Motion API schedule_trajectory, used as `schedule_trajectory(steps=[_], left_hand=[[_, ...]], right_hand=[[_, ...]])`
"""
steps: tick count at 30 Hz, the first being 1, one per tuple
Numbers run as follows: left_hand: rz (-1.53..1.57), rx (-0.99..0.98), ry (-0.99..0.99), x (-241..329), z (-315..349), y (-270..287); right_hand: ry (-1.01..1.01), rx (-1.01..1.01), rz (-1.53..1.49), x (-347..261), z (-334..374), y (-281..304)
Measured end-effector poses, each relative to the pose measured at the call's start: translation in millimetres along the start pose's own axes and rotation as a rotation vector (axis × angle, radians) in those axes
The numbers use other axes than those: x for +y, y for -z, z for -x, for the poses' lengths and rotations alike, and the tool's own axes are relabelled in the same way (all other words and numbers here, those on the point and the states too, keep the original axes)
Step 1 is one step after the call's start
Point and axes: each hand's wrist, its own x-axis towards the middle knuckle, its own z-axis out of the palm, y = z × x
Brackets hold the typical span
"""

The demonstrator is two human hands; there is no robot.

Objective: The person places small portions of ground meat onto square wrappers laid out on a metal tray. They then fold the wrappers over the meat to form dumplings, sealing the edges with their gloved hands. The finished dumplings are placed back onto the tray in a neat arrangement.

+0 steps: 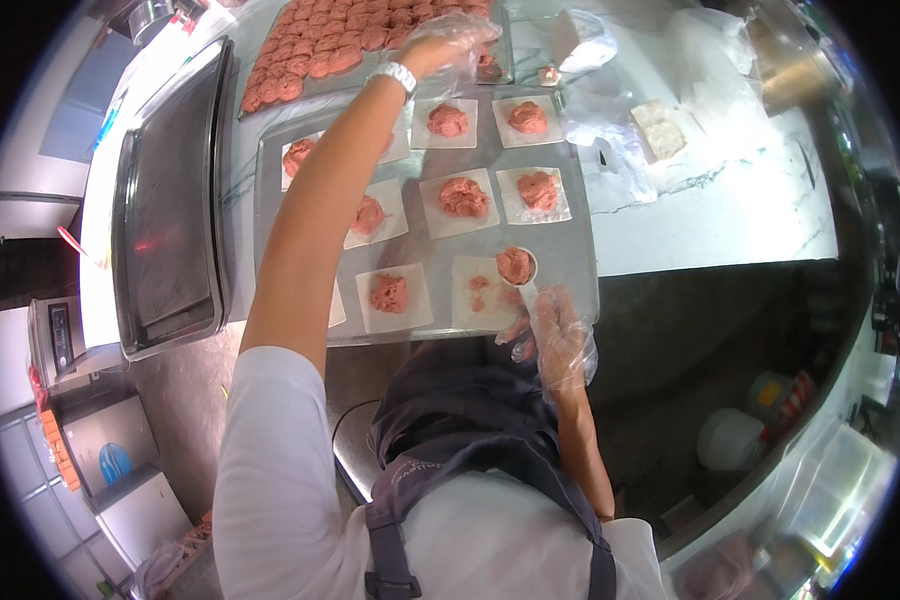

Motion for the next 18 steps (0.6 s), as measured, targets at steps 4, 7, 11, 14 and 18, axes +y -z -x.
schedule_trajectory(steps=[4,7,11,14,18], left_hand=[[0.729,-0.138,0.375,59.1,1.9,10.8],[0.648,-0.035,0.016,43.6,33.3,43.0],[0.124,-0.062,-0.397,123.2,112.8,48.0],[-0.165,-0.086,0.144,177.8,180.5,27.3],[-0.073,-0.092,0.169,183.6,267.2,-22.4]], right_hand=[[-0.010,0.052,-0.009,0.3,0.1,0.2],[-0.043,0.011,0.005,-1.6,-2.0,2.0],[-0.068,0.014,-0.016,-9.5,-2.0,8.9],[-0.073,0.011,-0.042,-13.4,-1.8,8.5],[-0.022,-0.002,-0.066,-14.3,-1.3,12.9]])
